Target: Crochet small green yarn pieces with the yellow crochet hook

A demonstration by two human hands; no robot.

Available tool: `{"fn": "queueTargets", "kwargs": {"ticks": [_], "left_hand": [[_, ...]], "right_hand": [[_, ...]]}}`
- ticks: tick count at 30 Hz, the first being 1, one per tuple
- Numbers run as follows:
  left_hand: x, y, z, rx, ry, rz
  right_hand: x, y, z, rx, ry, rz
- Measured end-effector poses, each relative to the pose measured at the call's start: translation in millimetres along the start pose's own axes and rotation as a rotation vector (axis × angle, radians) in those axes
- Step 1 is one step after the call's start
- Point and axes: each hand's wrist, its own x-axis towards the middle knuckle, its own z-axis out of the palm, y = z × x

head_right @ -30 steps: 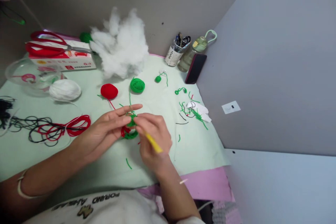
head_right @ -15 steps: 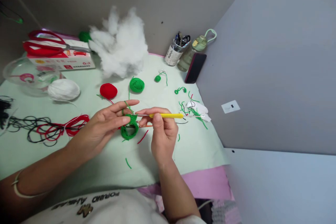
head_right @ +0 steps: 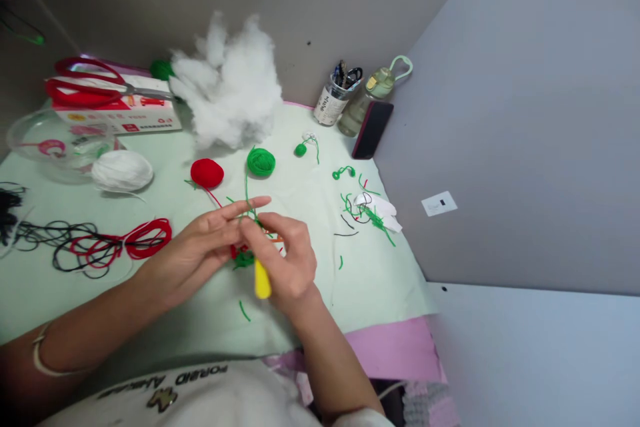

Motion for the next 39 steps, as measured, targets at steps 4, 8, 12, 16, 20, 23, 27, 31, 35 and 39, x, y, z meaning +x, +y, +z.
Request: {"fn": "queueTargets", "kwargs": {"ticks": [4, 8, 12, 16, 20, 23, 27, 31, 35, 39], "left_hand": [[2, 5, -1.3, -0.068, 0.003, -0.017], [0, 4, 0.4, 0.015, -0.011, 0.057], [-2, 0, 2.5, 0.039, 0.036, 0.121], [1, 1, -0.2, -0.051, 0.013, -0.02], [3, 6, -1.7, -0.114, 0.006, 0.002], [2, 7, -0.5, -0.037, 0.002, 0.062], [1, 4, -0.6, 0.087, -0.024, 0.118], [0, 5, -3.3, 0.153, 0.003, 0.145], [-2, 5, -5.5, 0.229, 0.042, 0.179], [-4, 2, -5.1, 0.379, 0.124, 0.28]], "right_hand": [[14, -2, -4, 0.393, 0.109, 0.35], [21, -4, -4, 0.492, 0.019, 0.461], [14, -5, -2, 0.299, -0.012, 0.303], [7, -3, -3, 0.053, -0.055, 0.047], [14, -2, -6, 0.316, 0.098, 0.314], [19, -2, -4, 0.508, 0.066, 0.448], [20, -1, -3, 0.506, 0.014, 0.513], [20, 3, -6, 0.673, 0.029, 0.618], [18, 0, -9, 0.62, 0.004, 0.573], [12, -6, -8, 0.316, -0.01, 0.289]]}}
